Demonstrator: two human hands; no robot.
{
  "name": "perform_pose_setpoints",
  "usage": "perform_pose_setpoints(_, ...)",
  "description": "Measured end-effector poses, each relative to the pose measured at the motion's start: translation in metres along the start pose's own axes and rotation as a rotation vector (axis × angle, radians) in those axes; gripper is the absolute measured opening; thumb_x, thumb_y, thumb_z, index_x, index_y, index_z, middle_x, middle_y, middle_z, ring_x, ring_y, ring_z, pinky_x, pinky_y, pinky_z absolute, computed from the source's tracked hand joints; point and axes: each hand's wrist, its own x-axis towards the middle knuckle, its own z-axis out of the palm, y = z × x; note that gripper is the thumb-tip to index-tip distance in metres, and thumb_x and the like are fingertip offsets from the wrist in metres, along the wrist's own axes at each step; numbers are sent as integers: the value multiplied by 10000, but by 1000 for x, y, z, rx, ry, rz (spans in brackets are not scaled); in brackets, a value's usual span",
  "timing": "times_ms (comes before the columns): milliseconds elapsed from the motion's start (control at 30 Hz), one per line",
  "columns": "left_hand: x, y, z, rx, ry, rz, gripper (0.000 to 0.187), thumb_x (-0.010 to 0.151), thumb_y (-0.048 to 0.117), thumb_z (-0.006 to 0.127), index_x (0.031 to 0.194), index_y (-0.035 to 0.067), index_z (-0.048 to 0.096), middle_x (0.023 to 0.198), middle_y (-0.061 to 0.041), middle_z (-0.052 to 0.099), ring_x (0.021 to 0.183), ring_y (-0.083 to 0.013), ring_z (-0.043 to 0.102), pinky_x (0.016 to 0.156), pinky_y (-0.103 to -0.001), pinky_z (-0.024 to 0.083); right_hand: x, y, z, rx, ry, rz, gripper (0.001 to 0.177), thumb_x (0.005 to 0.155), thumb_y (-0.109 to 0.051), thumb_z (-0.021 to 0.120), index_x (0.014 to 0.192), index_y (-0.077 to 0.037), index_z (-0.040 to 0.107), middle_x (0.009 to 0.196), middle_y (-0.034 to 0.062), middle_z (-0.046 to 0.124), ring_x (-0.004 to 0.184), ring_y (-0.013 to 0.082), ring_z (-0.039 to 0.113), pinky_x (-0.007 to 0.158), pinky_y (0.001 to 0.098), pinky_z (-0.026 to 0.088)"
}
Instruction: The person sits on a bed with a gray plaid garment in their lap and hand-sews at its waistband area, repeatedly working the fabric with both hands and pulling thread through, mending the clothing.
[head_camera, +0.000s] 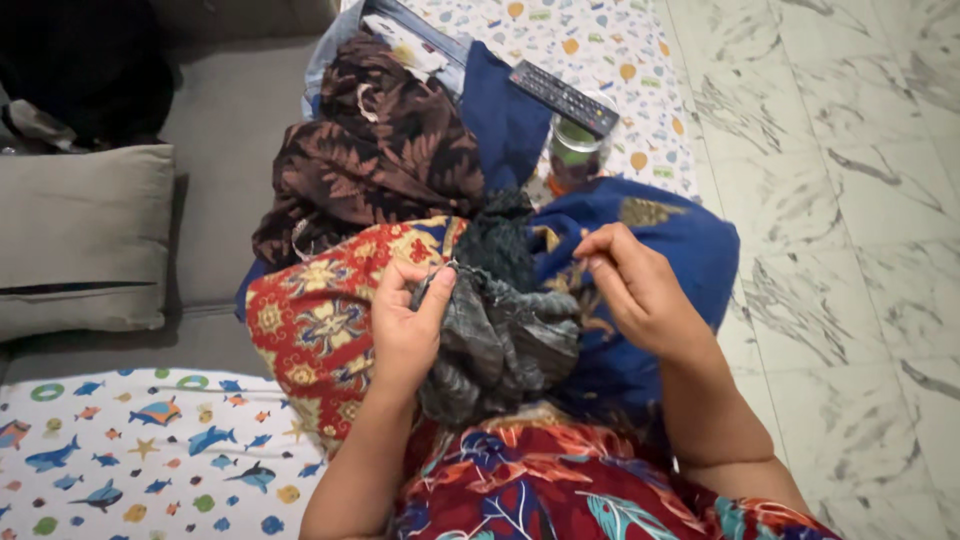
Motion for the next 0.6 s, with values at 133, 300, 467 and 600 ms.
perform_pose_setpoints(133,23,-1,1,-120,-29,-46,172,1005,33,698,956,90,543,864,31,628,767,-13,541,675,-188,427,36,-18,6,54,-59,-182,112,987,21,575,1067,-35,629,1082,87,599,961,183,581,840,287,472)
perform_pose_setpoints(300,39,0,-4,-169,-34,-113,163,994,11,667,948,89,531,903,18,662,811,-25,593,730,-200,485,63,-2,43,271,-186,-117,63,1001,-46,647,1050,-52,686,1086,66,625,1050,150,610,947,296,491)
perform_pose_setpoints(467,41,5,-6,-196,-45,-204,159,998,12,658,967,84,519,904,-4,675,799,-34,609,700,-201,489,67,34,75,591,-366,17,64,1022,-89,635,1032,-37,670,1258,98,559,1211,183,520,1047,339,424)
perform_pose_setpoints(600,39,4,-2,-153,-68,-205,161,1025,10,662,976,70,521,907,-9,669,795,-32,595,688,-193,473,57,54,75,577,-411,-12,85,1018,-115,645,1020,-34,670,1309,99,580,1241,187,539,1067,342,415)
